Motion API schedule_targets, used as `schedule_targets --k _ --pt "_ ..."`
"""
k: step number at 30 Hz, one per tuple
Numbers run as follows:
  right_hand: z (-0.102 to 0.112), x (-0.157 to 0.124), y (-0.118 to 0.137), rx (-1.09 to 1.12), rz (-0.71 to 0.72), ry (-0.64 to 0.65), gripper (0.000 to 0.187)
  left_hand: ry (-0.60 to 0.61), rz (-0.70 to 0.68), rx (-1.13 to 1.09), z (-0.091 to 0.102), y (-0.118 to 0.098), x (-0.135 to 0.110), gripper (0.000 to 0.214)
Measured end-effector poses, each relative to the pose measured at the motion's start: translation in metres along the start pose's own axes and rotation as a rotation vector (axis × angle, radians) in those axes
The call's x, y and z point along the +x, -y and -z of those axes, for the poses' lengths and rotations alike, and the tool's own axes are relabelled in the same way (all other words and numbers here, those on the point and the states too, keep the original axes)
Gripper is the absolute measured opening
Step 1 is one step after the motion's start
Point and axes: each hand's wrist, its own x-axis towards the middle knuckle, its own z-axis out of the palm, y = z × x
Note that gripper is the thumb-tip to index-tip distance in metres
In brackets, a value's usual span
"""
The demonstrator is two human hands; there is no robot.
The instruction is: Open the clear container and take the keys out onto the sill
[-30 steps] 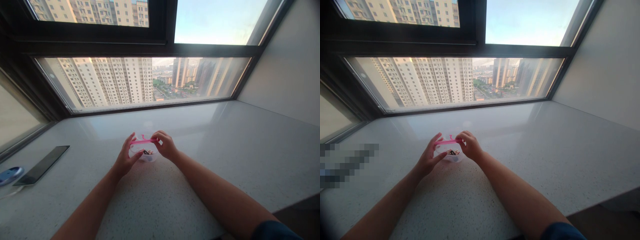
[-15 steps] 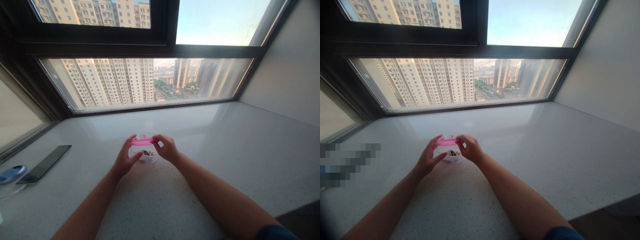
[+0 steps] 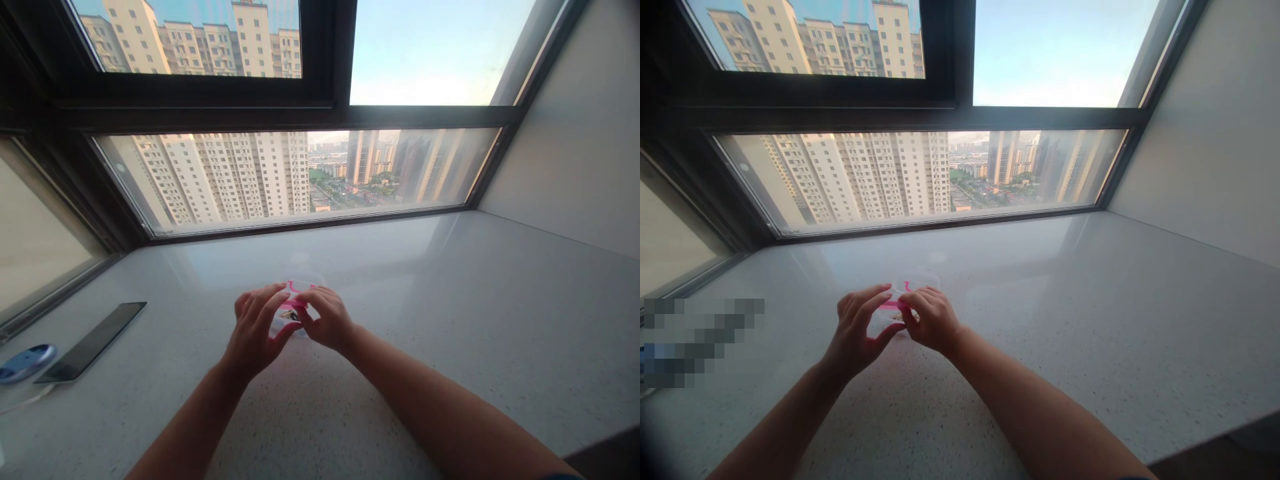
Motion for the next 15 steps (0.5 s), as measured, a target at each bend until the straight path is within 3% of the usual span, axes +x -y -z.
schedule_targets --k 4,8,15 --pt "-0.003 -0.001 0.003 0.019 -0.173 -0.131 0.011 0.02 0.031 0.122 0.004 0.006 0.003 0.066" --pt "-0.005 0.0 0.011 0.128 -0.317 -0.147 0.025 0.044 -0.01 0.144 0.006 0.007 0.004 0.066" --pt "-0.008 0.002 0.02 0.248 -0.353 -0.142 0.02 0.003 -0.05 0.134 0.005 0.012 0.002 0.061"
